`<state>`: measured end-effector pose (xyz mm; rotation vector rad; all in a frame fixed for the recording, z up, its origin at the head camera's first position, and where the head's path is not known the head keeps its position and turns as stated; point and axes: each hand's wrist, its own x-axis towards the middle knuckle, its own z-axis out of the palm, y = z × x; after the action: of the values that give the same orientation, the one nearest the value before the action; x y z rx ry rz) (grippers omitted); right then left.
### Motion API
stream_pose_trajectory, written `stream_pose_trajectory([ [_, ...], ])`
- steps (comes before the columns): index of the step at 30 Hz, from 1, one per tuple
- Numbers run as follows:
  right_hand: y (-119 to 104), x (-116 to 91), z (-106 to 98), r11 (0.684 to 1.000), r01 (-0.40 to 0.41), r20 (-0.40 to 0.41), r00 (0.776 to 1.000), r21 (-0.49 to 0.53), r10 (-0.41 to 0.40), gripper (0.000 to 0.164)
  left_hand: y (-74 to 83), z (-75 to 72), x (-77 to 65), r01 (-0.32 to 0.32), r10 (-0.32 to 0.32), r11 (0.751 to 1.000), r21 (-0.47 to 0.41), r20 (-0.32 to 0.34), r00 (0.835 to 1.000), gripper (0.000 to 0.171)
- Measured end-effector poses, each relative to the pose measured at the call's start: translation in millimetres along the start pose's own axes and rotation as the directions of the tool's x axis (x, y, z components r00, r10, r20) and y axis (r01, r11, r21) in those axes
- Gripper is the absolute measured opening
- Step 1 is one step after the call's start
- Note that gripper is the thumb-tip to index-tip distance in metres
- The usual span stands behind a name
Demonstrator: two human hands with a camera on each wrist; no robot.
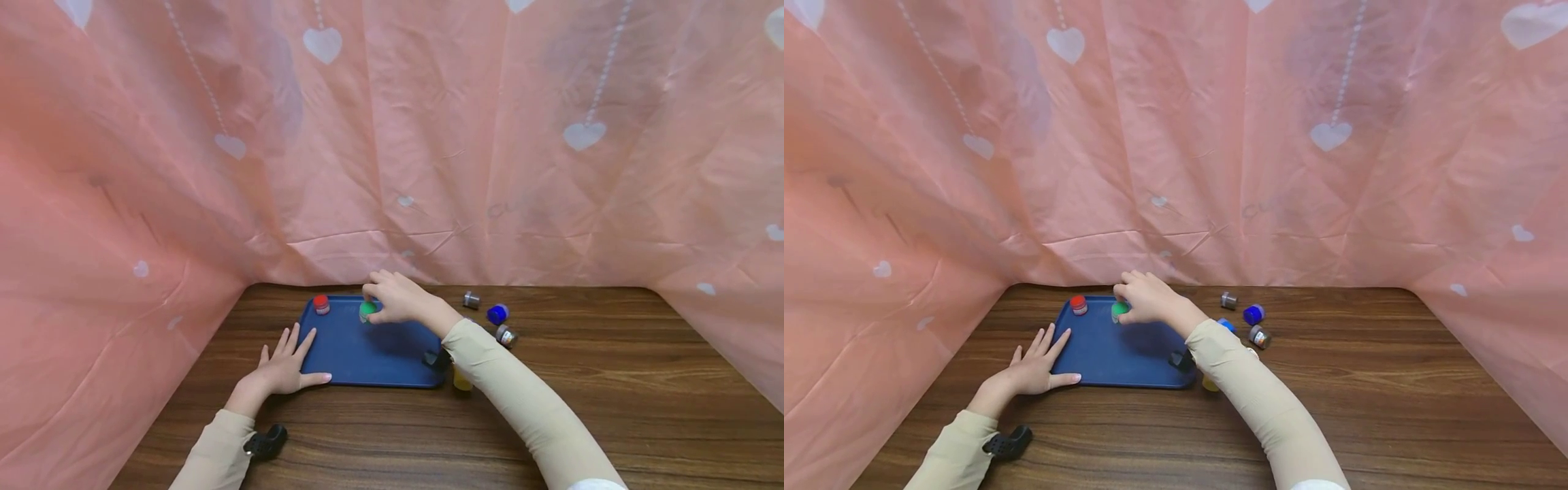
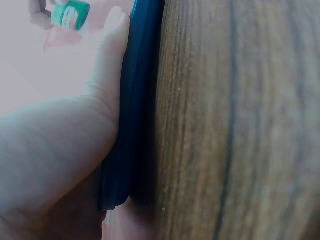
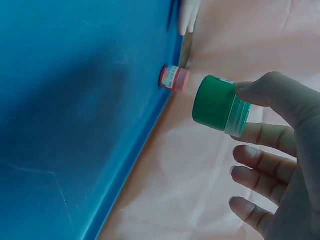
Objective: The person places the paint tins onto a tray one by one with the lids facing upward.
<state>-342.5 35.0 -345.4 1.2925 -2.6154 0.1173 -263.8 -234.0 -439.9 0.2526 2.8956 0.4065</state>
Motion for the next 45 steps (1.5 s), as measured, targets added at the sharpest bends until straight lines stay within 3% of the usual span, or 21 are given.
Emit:
stream_pose_trajectory([
  [12, 6.3, 33.9, 22.1, 0.995, -0.101, 0.069, 0.992, -0.021, 0.102, 0.025, -3.0, 1.2, -2.0, -0.021, 0.020, 1.000, -0.022, -0.013, 1.000, 0.113],
  [15, 6.0, 39.6, 27.6, 0.993, -0.112, 0.085, 0.990, -0.029, 0.114, 0.024, -2.4, 0.7, -2.9, -0.002, 0.002, 1.000, -0.012, 0.001, 1.000, 0.114],
  [23, 2.2, 52.2, 40.5, 0.987, -0.145, 0.085, 0.985, -0.073, 0.151, 0.023, -10.4, 10.2, 5.7, 0.003, -0.003, 1.000, -0.007, -0.020, 1.000, 0.116],
  [32, -0.9, 60.4, 54.6, 0.970, -0.207, 0.122, 0.967, -0.126, 0.222, 0.027, 5.4, -2.7, -4.5, 0.004, -0.004, 1.000, 0.022, 0.000, 1.000, 0.106],
  [45, 1.1, 62.7, 65.8, 0.951, -0.289, 0.146, 0.942, -0.110, 0.303, 0.028, 3.6, 1.7, -4.2, -0.008, 0.008, 0.999, -0.034, -0.001, 1.000, 0.116],
])
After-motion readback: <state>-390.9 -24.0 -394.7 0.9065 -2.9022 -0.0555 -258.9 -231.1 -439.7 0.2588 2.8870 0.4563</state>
